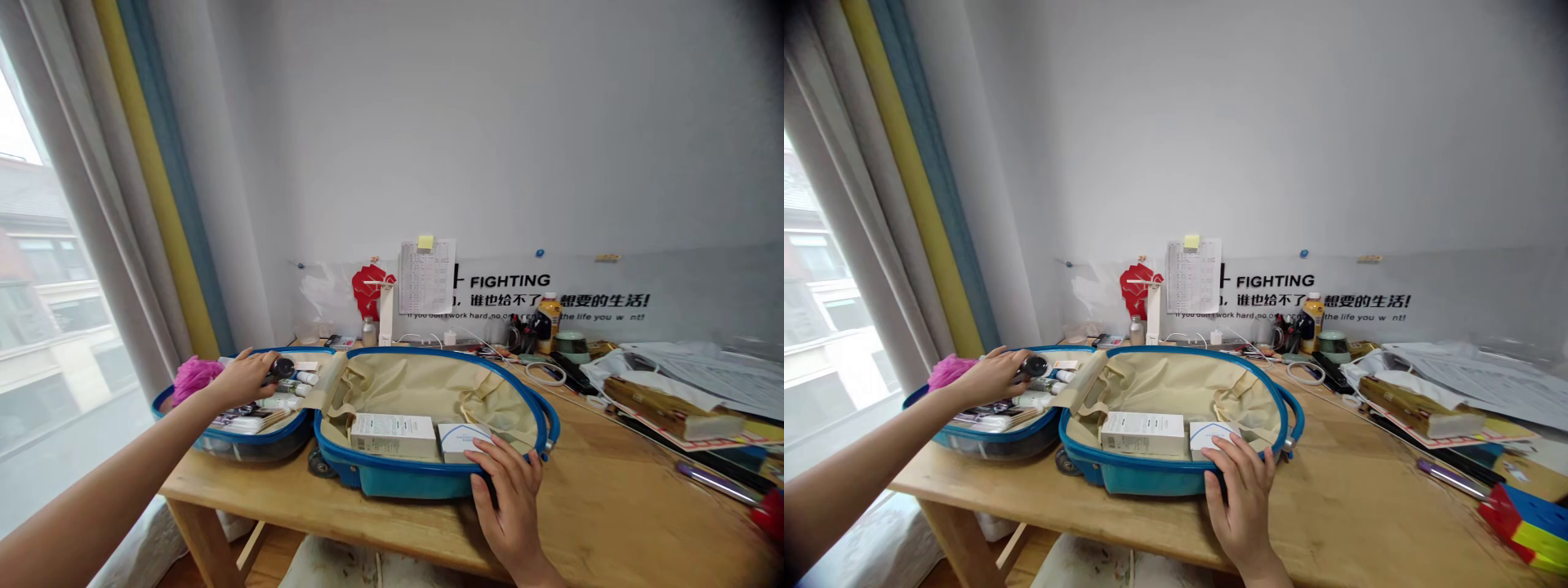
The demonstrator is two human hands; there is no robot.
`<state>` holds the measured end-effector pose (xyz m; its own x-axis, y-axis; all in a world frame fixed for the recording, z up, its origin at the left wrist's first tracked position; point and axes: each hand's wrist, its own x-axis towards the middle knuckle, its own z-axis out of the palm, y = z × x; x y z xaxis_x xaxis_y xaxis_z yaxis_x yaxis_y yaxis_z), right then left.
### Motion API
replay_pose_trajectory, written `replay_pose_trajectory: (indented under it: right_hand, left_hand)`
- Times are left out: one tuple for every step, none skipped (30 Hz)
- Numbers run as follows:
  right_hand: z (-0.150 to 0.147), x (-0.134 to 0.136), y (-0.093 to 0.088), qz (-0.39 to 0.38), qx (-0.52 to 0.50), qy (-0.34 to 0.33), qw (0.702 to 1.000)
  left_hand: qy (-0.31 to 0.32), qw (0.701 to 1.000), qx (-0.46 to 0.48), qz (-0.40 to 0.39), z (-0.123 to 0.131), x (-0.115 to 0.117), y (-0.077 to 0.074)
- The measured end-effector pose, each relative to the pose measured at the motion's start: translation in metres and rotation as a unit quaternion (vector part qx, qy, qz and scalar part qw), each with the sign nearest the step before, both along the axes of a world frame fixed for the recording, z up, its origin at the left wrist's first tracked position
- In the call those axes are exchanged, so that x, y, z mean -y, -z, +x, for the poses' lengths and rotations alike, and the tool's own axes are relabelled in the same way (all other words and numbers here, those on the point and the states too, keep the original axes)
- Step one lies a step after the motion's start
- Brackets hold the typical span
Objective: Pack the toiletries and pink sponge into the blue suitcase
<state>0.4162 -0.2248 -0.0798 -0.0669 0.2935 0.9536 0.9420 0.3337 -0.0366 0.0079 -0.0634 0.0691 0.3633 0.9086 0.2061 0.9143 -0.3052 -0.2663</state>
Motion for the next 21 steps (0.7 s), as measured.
replay_pose_trajectory:
  right_hand:
    - [0.000, 0.000, 0.000, -0.003, -0.001, 0.001, 1.000]
    - [0.000, 0.000, 0.001, -0.005, -0.001, 0.002, 1.000]
    - [0.000, -0.001, 0.001, -0.007, -0.001, 0.002, 1.000]
    - [0.000, -0.001, 0.002, -0.007, -0.001, 0.001, 1.000]
    - [0.000, -0.001, 0.002, -0.005, 0.000, 0.000, 1.000]
    - [0.000, -0.001, 0.002, -0.003, 0.000, -0.001, 1.000]
    - [0.000, -0.001, 0.002, 0.000, 0.001, -0.003, 1.000]
    - [0.000, -0.001, 0.002, 0.001, 0.001, -0.002, 1.000]
    - [0.000, -0.001, 0.002, 0.002, 0.001, -0.001, 1.000]
    - [0.000, -0.001, 0.003, 0.000, 0.002, 0.000, 1.000]
    - [0.000, -0.001, 0.003, -0.002, 0.003, 0.003, 1.000]
    - [0.000, -0.001, 0.003, -0.005, 0.005, 0.006, 1.000]
    - [0.000, -0.001, 0.003, -0.005, 0.005, 0.009, 1.000]
    - [0.000, -0.001, 0.003, -0.002, 0.003, 0.012, 1.000]
    - [0.000, -0.001, 0.003, 0.002, 0.000, 0.014, 1.000]
    - [0.000, -0.001, 0.003, 0.007, -0.003, 0.014, 1.000]
    - [-0.001, -0.001, 0.002, 0.012, -0.007, 0.014, 1.000]
    - [-0.001, -0.001, 0.002, 0.015, -0.008, 0.012, 1.000]
    - [-0.001, -0.001, 0.001, 0.017, -0.007, 0.011, 1.000]
    - [-0.001, -0.001, 0.001, 0.017, -0.005, 0.010, 1.000]
    - [-0.001, 0.000, 0.000, 0.017, -0.002, 0.009, 1.000]
  left_hand:
    - [0.013, 1.000, 0.004, 0.000, 0.008, 0.005, -0.007]
    - [0.029, 1.000, 0.012, -0.001, 0.018, 0.010, -0.015]
    - [0.046, 0.999, 0.022, -0.003, 0.029, 0.017, -0.022]
    - [0.067, 0.997, 0.040, -0.012, 0.042, 0.025, -0.029]
    - [0.089, 0.994, 0.060, -0.025, 0.055, 0.032, -0.035]
    - [0.113, 0.989, 0.079, -0.044, 0.070, 0.041, -0.040]
    - [0.142, 0.983, 0.096, -0.067, 0.085, 0.048, -0.043]
    - [0.175, 0.974, 0.108, -0.089, 0.100, 0.055, -0.045]
    - [0.210, 0.965, 0.118, -0.108, 0.114, 0.060, -0.045]
    - [0.241, 0.955, 0.124, -0.122, 0.128, 0.064, -0.044]
    - [0.271, 0.945, 0.128, -0.135, 0.142, 0.065, -0.040]
    - [0.295, 0.935, 0.130, -0.150, 0.154, 0.066, -0.035]
    - [0.313, 0.926, 0.131, -0.165, 0.165, 0.065, -0.029]
    - [0.324, 0.919, 0.130, -0.182, 0.175, 0.063, -0.022]
    - [0.328, 0.914, 0.129, -0.199, 0.184, 0.061, -0.015]
    - [0.327, 0.911, 0.129, -0.216, 0.192, 0.058, -0.006]
    - [0.325, 0.908, 0.130, -0.231, 0.200, 0.056, 0.002]
    - [0.325, 0.904, 0.133, -0.244, 0.206, 0.055, 0.010]
    - [0.326, 0.899, 0.138, -0.257, 0.212, 0.053, 0.019]
    - [0.329, 0.893, 0.143, -0.271, 0.217, 0.052, 0.027]
    - [0.331, 0.887, 0.144, -0.288, 0.221, 0.052, 0.034]
